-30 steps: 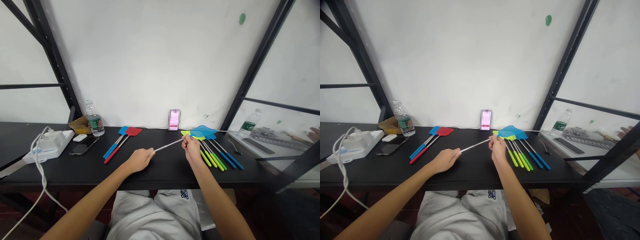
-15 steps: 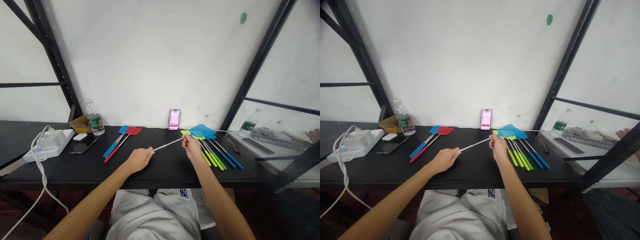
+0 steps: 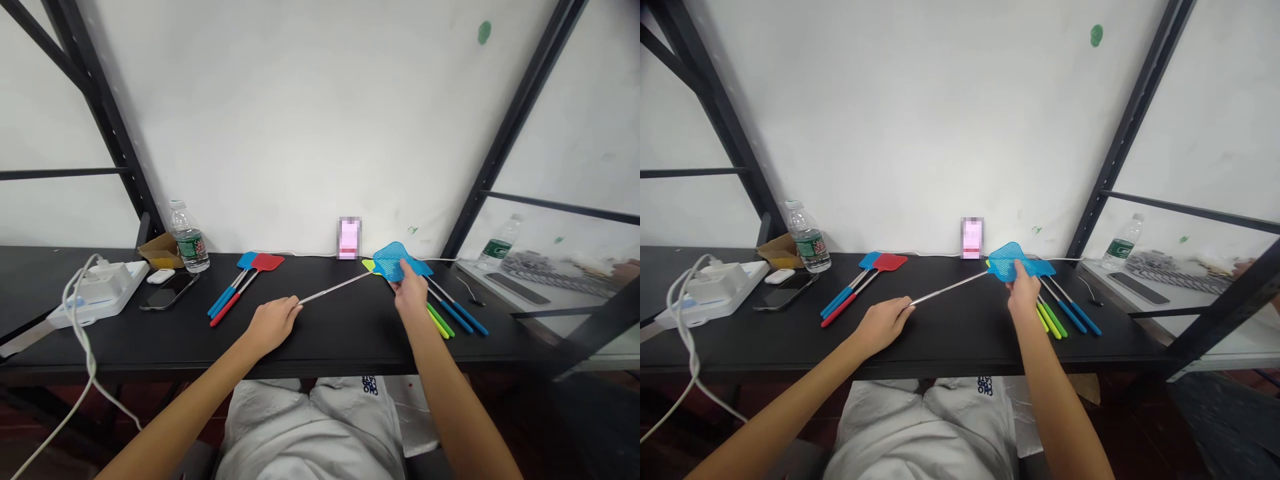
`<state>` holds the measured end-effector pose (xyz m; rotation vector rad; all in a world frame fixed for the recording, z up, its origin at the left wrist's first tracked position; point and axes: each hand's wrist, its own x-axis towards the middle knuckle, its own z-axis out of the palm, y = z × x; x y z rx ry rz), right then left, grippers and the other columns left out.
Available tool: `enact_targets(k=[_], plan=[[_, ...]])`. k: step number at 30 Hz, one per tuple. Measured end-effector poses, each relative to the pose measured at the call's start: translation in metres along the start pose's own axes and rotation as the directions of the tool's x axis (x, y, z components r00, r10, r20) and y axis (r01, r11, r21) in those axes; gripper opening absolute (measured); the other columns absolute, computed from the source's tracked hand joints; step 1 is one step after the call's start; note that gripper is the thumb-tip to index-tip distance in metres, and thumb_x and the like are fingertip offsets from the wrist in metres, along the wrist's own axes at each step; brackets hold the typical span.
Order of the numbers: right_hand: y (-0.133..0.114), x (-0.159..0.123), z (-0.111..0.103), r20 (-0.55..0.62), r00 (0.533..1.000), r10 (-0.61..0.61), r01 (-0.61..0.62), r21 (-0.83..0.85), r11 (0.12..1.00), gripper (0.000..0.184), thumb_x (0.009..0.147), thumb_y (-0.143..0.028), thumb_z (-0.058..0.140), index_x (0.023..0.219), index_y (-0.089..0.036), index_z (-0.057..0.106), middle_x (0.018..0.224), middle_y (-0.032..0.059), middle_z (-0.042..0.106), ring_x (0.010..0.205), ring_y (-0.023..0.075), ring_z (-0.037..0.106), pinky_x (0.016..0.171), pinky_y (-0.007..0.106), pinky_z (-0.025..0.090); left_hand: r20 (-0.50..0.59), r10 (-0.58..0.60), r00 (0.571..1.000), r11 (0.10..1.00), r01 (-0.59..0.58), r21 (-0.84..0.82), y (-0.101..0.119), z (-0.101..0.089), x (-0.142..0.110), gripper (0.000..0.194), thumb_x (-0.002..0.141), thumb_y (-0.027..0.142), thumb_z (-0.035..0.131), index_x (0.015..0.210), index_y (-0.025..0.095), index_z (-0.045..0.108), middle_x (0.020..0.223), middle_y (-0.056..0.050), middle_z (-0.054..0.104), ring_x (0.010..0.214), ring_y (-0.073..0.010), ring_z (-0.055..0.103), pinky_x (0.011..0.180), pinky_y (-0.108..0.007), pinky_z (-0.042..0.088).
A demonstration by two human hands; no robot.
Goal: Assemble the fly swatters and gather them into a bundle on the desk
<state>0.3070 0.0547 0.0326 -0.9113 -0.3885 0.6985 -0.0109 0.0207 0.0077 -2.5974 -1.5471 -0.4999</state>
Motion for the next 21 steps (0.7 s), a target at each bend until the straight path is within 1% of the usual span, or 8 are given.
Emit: enact_targets(k=[1,3,5,9,13,16,18,21], plan=[[-0.002,0.007,-0.006,0.055,0.998,0.017,-0.017,-0.003,1.0,0.034,0.057,-0.032,0.082,0.078,-0.019,0.058,0.069,-0.0027,0.064,0.054,0.0117,0.056,0.04,0.021,0.039,0.0,-0.008,1.0,1.0,0.008,0.006,0.0,0.0,0.0,0.03,0.101,0.039,0.029,0.089,0.024,0.051,0.086,-0.002,0.066,0.08,-0.0194,0.063,0.061,-0.026,0.033],[-0.005,0.019,-0.015,0.196,0.977,0.08,-0.076,-0.03,0.997,0.037,0.055,-0.03,0.084,0.079,-0.019,0.058,0.069,-0.0026,0.065,0.054,0.0117,0.056,0.039,0.02,0.037,0.009,-0.016,1.0,1.0,0.016,0.006,0.001,0.0,0.001,0.03,0.101,0.04,0.029,0.09,0.024,0.052,0.086,-0.002,0.066,0.08,-0.0195,0.063,0.06,-0.026,0.033],[-0.006,0.024,-0.021,0.284,0.952,0.116,-0.105,-0.054,0.993,0.038,0.055,-0.031,0.085,0.08,-0.019,0.059,0.07,-0.0029,0.066,0.053,0.0113,0.056,0.039,0.02,0.036,0.018,-0.013,1.0,1.0,0.013,-0.002,0.0,-0.001,0.001,0.03,0.101,0.04,0.029,0.091,0.025,0.053,0.085,-0.002,0.067,0.08,-0.0193,0.063,0.061,-0.026,0.033],[-0.006,0.017,-0.019,0.312,0.945,0.097,-0.086,-0.051,0.995,0.041,0.057,-0.034,0.086,0.085,-0.02,0.06,0.074,-0.0028,0.067,0.056,0.0117,0.058,0.041,0.021,0.039,0.016,0.006,1.0,1.0,-0.005,-0.022,-0.001,-0.002,0.0,0.03,0.1,0.04,0.03,0.091,0.025,0.053,0.083,-0.002,0.067,0.078,-0.0189,0.063,0.062,-0.026,0.034],[-0.005,0.002,-0.011,0.358,0.927,0.11,-0.092,-0.067,0.994,0.039,0.057,-0.035,0.087,0.079,-0.018,0.06,0.066,-0.0032,0.064,0.049,0.0099,0.053,0.04,0.021,0.037,-0.005,0.028,1.0,0.999,-0.028,-0.034,-0.003,-0.003,0.0,0.03,0.1,0.04,0.029,0.089,0.025,0.052,0.081,-0.001,0.066,0.076,-0.019,0.062,0.061,-0.026,0.034],[-0.004,-0.006,-0.009,0.403,0.911,0.09,-0.062,-0.082,0.995,0.037,0.059,-0.038,0.087,0.075,-0.017,0.06,0.063,-0.0016,0.063,0.048,0.0096,0.052,0.04,0.021,0.037,-0.002,0.016,1.0,1.0,-0.016,-0.026,-0.003,-0.002,0.0,0.031,0.1,0.04,0.029,0.088,0.024,0.052,0.08,-0.002,0.066,0.075,-0.019,0.062,0.061,-0.026,0.033],[-0.003,-0.008,-0.009,0.421,0.905,0.064,-0.031,-0.086,0.996,0.038,0.059,-0.038,0.087,0.076,-0.017,0.061,0.065,-0.0005,0.064,0.049,0.0099,0.053,0.041,0.022,0.038,0.009,0.003,1.0,1.0,-0.003,-0.02,-0.003,-0.002,0.001,0.031,0.1,0.039,0.029,0.087,0.024,0.052,0.081,-0.002,0.066,0.076,-0.0188,0.062,0.061,-0.026,0.032],[-0.003,-0.01,-0.009,0.448,0.892,0.054,-0.017,-0.086,0.996,0.038,0.059,-0.038,0.087,0.077,-0.017,0.06,0.065,-0.0003,0.063,0.049,0.0096,0.052,0.04,0.021,0.036,0.009,0.0,1.0,1.0,0.0,-0.016,-0.002,0.0,0.001,0.031,0.1,0.038,0.028,0.085,0.023,0.051,0.08,-0.002,0.066,0.075,-0.0184,0.062,0.06,-0.026,0.032]])
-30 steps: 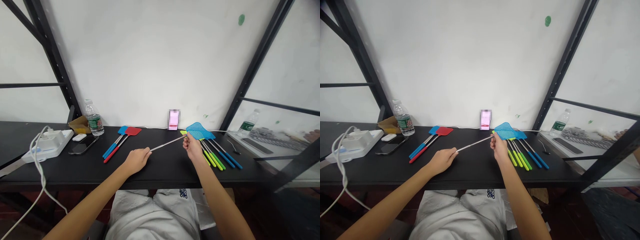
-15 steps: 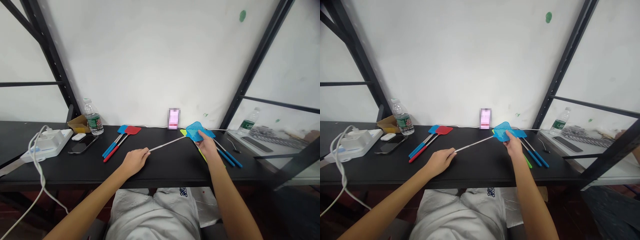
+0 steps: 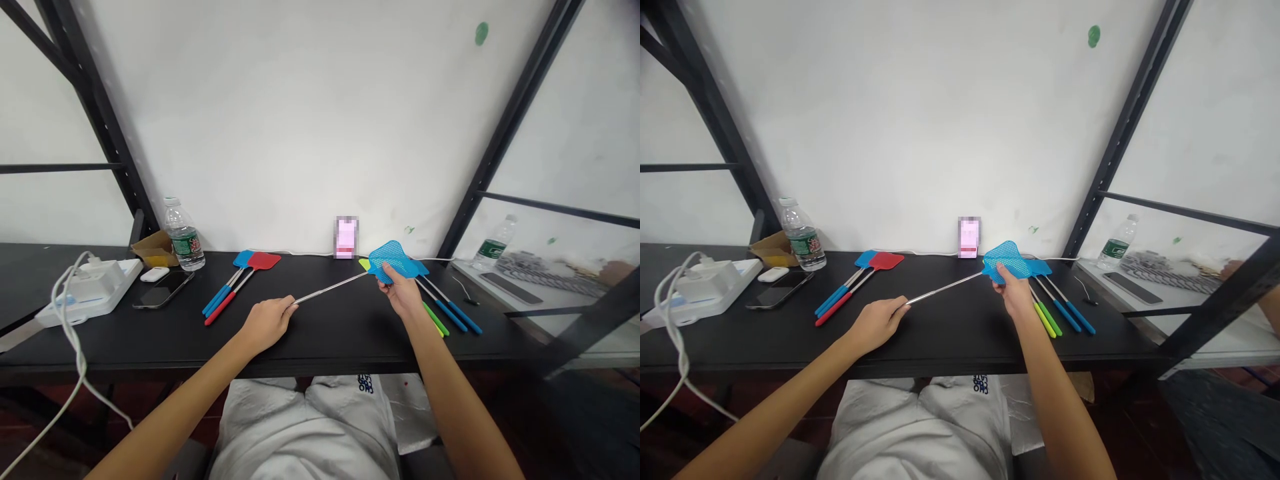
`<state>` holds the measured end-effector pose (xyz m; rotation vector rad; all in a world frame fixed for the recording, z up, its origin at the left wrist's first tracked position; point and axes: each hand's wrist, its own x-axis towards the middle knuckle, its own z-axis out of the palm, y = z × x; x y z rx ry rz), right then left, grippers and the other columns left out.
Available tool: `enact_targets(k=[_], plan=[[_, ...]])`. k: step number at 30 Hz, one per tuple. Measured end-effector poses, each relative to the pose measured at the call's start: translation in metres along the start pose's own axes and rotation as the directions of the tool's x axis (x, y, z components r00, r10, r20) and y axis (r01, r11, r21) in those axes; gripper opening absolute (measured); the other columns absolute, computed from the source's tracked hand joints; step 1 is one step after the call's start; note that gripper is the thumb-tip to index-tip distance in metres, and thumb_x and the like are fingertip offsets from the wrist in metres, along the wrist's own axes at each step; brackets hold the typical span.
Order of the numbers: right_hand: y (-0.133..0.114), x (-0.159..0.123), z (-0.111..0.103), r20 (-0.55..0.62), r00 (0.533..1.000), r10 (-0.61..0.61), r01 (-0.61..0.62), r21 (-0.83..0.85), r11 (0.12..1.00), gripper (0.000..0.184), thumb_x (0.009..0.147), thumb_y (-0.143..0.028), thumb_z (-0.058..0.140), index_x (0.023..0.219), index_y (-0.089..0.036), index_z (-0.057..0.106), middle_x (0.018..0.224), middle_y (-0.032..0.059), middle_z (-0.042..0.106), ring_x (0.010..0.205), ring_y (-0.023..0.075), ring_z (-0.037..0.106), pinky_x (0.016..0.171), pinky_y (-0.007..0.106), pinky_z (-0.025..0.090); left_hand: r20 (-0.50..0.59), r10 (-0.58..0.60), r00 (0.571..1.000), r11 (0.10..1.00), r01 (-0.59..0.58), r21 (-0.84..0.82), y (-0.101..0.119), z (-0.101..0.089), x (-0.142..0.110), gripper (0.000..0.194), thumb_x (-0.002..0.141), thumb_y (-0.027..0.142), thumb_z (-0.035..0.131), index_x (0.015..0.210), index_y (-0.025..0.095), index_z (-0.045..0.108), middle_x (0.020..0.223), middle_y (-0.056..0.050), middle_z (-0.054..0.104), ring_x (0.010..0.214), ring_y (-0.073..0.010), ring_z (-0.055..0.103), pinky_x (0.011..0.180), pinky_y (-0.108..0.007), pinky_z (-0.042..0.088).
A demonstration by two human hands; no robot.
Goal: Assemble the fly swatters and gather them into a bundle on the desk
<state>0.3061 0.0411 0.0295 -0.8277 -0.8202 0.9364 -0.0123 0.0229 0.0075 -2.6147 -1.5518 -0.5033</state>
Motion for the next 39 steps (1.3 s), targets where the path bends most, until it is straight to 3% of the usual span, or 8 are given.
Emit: enact_targets(k=[14,23,39], plan=[[0.007,-0.003,0.009,-0.011,0.999,-0.043,0.043,0.019,0.999,0.036,0.062,-0.038,0.086,0.077,-0.017,0.06,0.063,-0.0015,0.061,0.053,0.0105,0.056,0.041,0.019,0.035,-0.042,0.02,0.999,0.999,-0.019,0.026,-0.004,0.008,0.002,0.03,0.101,0.036,0.026,0.083,0.023,0.047,0.076,-0.001,0.064,0.07,-0.0185,0.06,0.058,-0.028,0.027],[0.021,-0.018,0.048,-0.007,0.996,-0.094,0.094,-0.004,0.996,0.031,0.068,-0.038,0.08,0.073,-0.017,0.058,0.06,-0.002,0.059,0.049,0.0099,0.053,0.039,0.021,0.034,-0.061,-0.016,0.998,1.0,0.015,-0.027,-0.003,0.005,0.001,0.03,0.1,0.037,0.029,0.081,0.022,0.047,0.073,-0.001,0.062,0.068,-0.018,0.058,0.06,-0.027,0.029],[0.042,-0.045,0.076,0.041,0.996,-0.078,0.08,-0.053,0.995,0.031,0.074,-0.042,0.074,0.071,-0.018,0.054,0.056,-0.003,0.057,0.044,0.0089,0.048,0.038,0.021,0.032,-0.094,-0.003,0.996,0.997,-0.004,-0.073,0.0,0.006,0.001,0.029,0.099,0.035,0.032,0.08,0.022,0.048,0.071,-0.001,0.061,0.066,-0.0178,0.057,0.059,-0.027,0.028]])
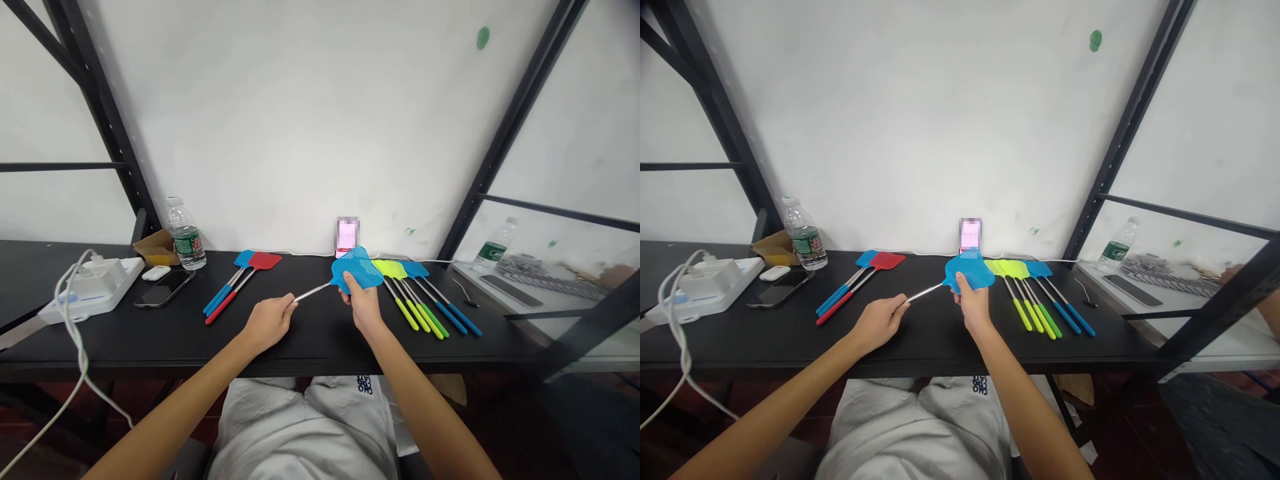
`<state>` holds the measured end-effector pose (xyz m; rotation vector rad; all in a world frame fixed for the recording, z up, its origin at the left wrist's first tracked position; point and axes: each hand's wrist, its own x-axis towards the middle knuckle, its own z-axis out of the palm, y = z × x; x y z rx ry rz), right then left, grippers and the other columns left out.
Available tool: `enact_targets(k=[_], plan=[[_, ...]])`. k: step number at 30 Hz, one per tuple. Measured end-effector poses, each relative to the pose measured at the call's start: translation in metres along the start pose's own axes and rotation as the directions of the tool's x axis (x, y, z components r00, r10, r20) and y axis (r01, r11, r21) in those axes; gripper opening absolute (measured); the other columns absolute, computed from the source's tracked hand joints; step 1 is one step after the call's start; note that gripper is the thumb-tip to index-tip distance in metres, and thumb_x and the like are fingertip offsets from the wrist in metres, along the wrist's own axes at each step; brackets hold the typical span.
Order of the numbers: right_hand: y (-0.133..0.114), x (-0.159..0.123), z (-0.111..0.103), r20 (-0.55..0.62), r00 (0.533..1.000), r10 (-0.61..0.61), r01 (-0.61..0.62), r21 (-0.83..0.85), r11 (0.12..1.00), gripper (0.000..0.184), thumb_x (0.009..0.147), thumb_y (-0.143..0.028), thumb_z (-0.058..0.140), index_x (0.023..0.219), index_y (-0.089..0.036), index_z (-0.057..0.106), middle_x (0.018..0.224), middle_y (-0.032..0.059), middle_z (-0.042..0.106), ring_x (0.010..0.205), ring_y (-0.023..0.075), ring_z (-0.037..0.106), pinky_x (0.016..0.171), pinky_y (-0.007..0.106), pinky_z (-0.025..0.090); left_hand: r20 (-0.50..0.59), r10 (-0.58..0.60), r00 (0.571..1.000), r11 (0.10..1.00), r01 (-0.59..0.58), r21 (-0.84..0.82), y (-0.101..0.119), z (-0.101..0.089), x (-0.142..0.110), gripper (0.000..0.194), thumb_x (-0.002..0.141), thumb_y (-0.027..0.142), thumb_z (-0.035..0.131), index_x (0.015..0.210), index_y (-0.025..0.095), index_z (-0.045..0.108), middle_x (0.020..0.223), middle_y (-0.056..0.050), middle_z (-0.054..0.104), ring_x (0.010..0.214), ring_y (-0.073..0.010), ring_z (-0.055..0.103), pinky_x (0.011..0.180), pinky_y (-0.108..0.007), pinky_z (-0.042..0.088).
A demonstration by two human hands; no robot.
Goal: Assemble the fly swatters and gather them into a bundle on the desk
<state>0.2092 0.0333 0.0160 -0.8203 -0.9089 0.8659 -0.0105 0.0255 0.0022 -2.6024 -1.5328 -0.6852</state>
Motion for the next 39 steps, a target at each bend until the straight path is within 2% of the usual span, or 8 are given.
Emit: enact_targets(k=[7,12,17,24,33,39], plan=[[0.002,-0.006,0.005,0.011,0.999,0.039,-0.038,-0.019,0.999,0.032,0.075,-0.044,0.071,0.07,-0.018,0.054,0.055,-0.0029,0.057,0.041,0.008,0.046,0.038,0.021,0.032,0.003,0.0,1.0,1.0,0.0,0.004,0.003,0.002,0.0,0.029,0.1,0.036,0.032,0.082,0.022,0.05,0.071,-0.001,0.061,0.066,-0.0184,0.059,0.058,-0.027,0.026],[0.003,-0.014,0.012,0.153,0.983,0.099,-0.087,-0.087,0.992,0.035,0.076,-0.048,0.07,0.068,-0.017,0.055,0.058,-0.003,0.055,0.04,0.007,0.046,0.038,0.021,0.029,-0.018,0.023,1.0,0.998,-0.024,-0.062,0.011,0.003,-0.001,0.031,0.101,0.038,0.029,0.085,0.022,0.05,0.072,-0.001,0.062,0.064,-0.0171,0.058,0.058,-0.027,0.028],[0.005,-0.018,0.015,0.266,0.954,0.135,-0.1,-0.139,0.985,0.035,0.075,-0.05,0.071,0.078,-0.018,0.057,0.06,-0.0035,0.057,0.04,0.007,0.045,0.039,0.021,0.03,-0.026,0.059,0.998,0.992,-0.062,-0.113,0.011,0.003,-0.003,0.031,0.101,0.039,0.029,0.086,0.022,0.051,0.074,-0.001,0.062,0.066,-0.0167,0.058,0.06,-0.026,0.031],[0.009,-0.009,0.007,0.169,0.977,0.129,-0.113,-0.102,0.988,0.038,0.072,-0.051,0.073,0.071,-0.018,0.054,0.056,-0.0037,0.054,0.041,0.0067,0.044,0.039,0.021,0.028,-0.018,0.061,0.998,0.987,-0.063,-0.149,0.011,0.0,-0.003,0.027,0.1,0.04,0.034,0.09,0.022,0.052,0.077,0.0,0.062,0.069,-0.0162,0.058,0.062,-0.025,0.034],[0.013,-0.007,0.006,0.097,0.993,0.067,-0.056,-0.112,0.992,0.037,0.075,-0.049,0.071,0.066,-0.018,0.051,0.054,-0.0043,0.051,0.041,0.0064,0.042,0.04,0.021,0.029,-0.042,0.063,0.997,0.992,-0.067,-0.107,0.011,0.0,-0.004,0.028,0.1,0.04,0.034,0.093,0.023,0.055,0.083,-0.001,0.065,0.073,-0.0162,0.059,0.064,-0.026,0.036],[0.007,-0.009,0.007,0.142,0.984,0.105,-0.088,-0.117,0.989,0.039,0.075,-0.053,0.07,0.067,-0.019,0.052,0.054,-0.0043,0.052,0.041,0.0071,0.043,0.04,0.021,0.03,-0.02,0.059,0.998,0.987,-0.062,-0.147,0.009,-0.001,-0.004,0.027,0.1,0.04,0.034,0.094,0.023,0.054,0.081,-0.001,0.064,0.073,-0.0166,0.059,0.064,-0.025,0.037]])
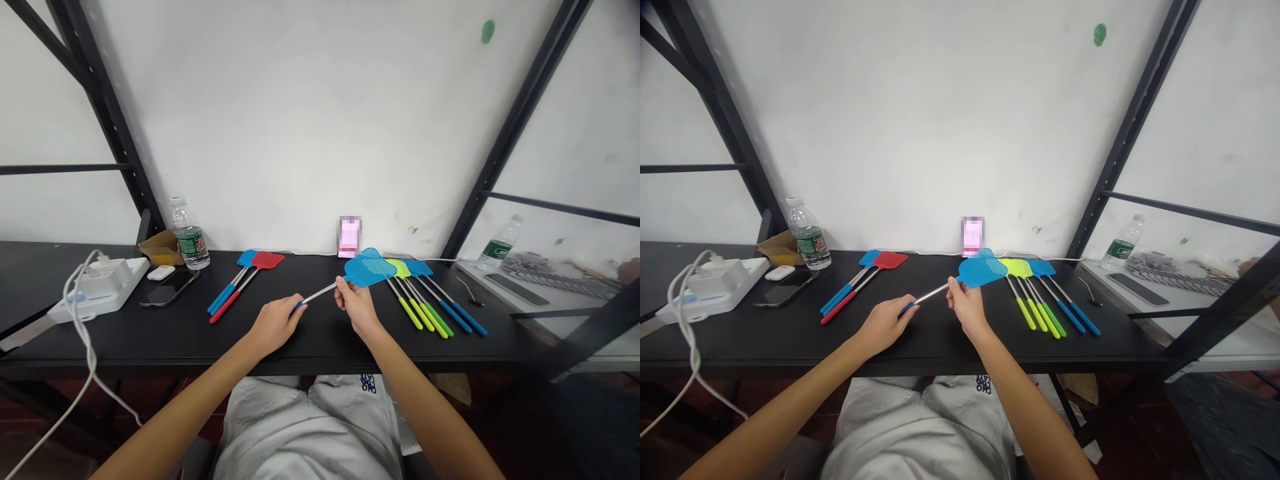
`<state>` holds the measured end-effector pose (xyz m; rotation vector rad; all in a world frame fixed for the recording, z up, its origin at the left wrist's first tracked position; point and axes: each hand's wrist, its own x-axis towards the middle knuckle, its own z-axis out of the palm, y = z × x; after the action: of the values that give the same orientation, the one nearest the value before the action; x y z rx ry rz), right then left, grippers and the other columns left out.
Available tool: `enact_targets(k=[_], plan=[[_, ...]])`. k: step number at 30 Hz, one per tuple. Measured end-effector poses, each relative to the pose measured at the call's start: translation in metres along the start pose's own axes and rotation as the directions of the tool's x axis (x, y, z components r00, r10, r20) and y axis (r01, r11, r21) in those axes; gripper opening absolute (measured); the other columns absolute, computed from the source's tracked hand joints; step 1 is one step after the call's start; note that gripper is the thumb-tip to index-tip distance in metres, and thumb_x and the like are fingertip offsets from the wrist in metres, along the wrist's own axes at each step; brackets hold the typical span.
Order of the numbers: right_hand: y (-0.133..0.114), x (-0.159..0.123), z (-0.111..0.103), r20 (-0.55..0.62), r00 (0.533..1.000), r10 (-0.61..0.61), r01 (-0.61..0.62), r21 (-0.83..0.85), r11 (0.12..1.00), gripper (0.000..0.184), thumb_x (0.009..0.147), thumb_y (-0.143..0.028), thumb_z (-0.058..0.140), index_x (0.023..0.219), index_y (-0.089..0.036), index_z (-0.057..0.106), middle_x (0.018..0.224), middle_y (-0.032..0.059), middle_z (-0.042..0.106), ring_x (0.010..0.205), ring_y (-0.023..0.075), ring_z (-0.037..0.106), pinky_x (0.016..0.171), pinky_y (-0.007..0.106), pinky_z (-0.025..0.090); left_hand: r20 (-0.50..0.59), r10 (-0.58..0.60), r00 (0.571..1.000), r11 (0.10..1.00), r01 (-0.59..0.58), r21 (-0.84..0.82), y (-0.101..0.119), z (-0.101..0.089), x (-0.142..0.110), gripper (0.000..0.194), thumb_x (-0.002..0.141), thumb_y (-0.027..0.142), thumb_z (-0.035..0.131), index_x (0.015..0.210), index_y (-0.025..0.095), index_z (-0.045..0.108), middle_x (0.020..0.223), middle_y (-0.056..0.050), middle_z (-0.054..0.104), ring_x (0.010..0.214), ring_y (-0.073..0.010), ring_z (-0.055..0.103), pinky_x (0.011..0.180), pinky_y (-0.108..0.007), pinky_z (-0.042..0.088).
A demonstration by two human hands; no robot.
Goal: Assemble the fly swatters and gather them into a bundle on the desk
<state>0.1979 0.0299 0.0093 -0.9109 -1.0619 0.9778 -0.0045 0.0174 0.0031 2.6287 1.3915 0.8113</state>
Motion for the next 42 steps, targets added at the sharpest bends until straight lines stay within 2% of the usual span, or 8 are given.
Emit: enact_targets(k=[7,9,18,24,28,31,35,42], plan=[[0.0,-0.01,0.006,0.309,0.951,0.028,-0.006,-0.072,0.997,0.036,0.082,-0.053,0.062,0.084,-0.018,0.061,0.067,-0.0005,0.062,0.045,0.008,0.051,0.04,0.019,0.032,0.042,0.043,0.998,0.997,-0.041,-0.066,0.002,-0.001,-0.001,0.029,0.1,0.039,0.031,0.09,0.022,0.051,0.073,0.0,0.06,0.066,-0.0164,0.057,0.061,-0.025,0.034],[0.001,-0.01,0.006,0.326,0.945,0.034,-0.009,-0.078,0.997,0.036,0.082,-0.053,0.062,0.084,-0.018,0.061,0.067,-0.0011,0.062,0.045,0.0079,0.052,0.041,0.019,0.034,0.036,0.043,0.998,0.996,-0.04,-0.079,0.004,-0.002,-0.002,0.027,0.1,0.04,0.033,0.091,0.022,0.052,0.072,0.001,0.06,0.065,-0.0164,0.058,0.061,-0.025,0.034],[-0.012,0.01,-0.019,0.052,0.999,-0.009,0.011,-0.037,0.999,0.044,0.079,-0.061,0.064,0.073,-0.018,0.056,0.053,-0.0042,0.051,0.042,0.0081,0.046,0.039,0.019,0.031,-0.007,0.002,1.0,0.981,-0.003,-0.196,0.008,-0.01,-0.004,0.03,0.098,0.043,0.036,0.096,0.022,0.056,0.075,0.0,0.063,0.066,-0.0147,0.057,0.066,-0.026,0.04],[-0.043,0.036,-0.084,-0.16,0.986,-0.041,0.006,-0.212,0.977,0.052,0.075,-0.068,0.062,0.063,-0.019,0.051,0.05,-0.0005,0.052,0.041,0.0105,0.046,0.037,0.022,0.031,-0.035,-0.032,0.999,0.988,0.026,-0.149,0.004,-0.005,-0.002,0.026,0.098,0.039,0.037,0.09,0.022,0.055,0.071,0.001,0.06,0.063,-0.0141,0.054,0.061,-0.026,0.038],[-0.057,0.044,-0.133,-0.169,0.985,-0.041,-0.035,-0.425,0.904,0.047,0.083,-0.062,0.056,0.063,-0.019,0.05,0.046,-0.0021,0.047,0.039,0.01,0.042,0.04,0.023,0.033,-0.035,-0.02,0.999,0.99,0.015,-0.142,0.003,-0.003,-0.002,0.025,0.097,0.037,0.037,0.088,0.022,0.054,0.071,0.001,0.059,0.064,-0.0141,0.055,0.062,-0.026,0.038],[-0.06,0.046,-0.158,-0.195,0.98,-0.029,-0.104,-0.64,0.761,0.04,0.087,-0.053,0.052,0.066,-0.019,0.054,0.046,-0.0021,0.047,0.038,0.0112,0.043,0.042,0.025,0.034,-0.024,-0.016,1.0,0.99,0.012,-0.138,0.003,-0.003,-0.002,0.024,0.097,0.037,0.038,0.087,0.022,0.054,0.071,0.002,0.059,0.063,-0.0139,0.054,0.061,-0.026,0.038],[-0.061,0.05,-0.174,-0.194,0.979,0.058,-0.198,-0.861,0.469,0.028,0.086,-0.036,0.052,0.066,-0.018,0.057,0.052,0.0023,0.058,0.048,0.0152,0.055,0.054,0.027,0.041,-0.016,-0.001,1.0,0.99,-0.001,-0.144,0.002,-0.003,-0.003,0.023,0.096,0.036,0.04,0.086,0.022,0.055,0.074,0.001,0.061,0.065,-0.0139,0.055,0.062,-0.026,0.039],[-0.049,0.057,-0.186,-0.247,0.968,0.036,-0.248,-0.968,0.036,0.022,0.084,-0.03,0.054,0.085,-0.015,0.07,0.081,0.0137,0.07,0.08,0.0248,0.066,0.064,0.028,0.041,-0.007,-0.003,1.0,0.991,0.002,-0.134,0.003,-0.003,-0.002,0.024,0.096,0.036,0.039,0.084,0.021,0.055,0.075,0.0,0.062,0.067,-0.0147,0.056,0.063,-0.027,0.039]])
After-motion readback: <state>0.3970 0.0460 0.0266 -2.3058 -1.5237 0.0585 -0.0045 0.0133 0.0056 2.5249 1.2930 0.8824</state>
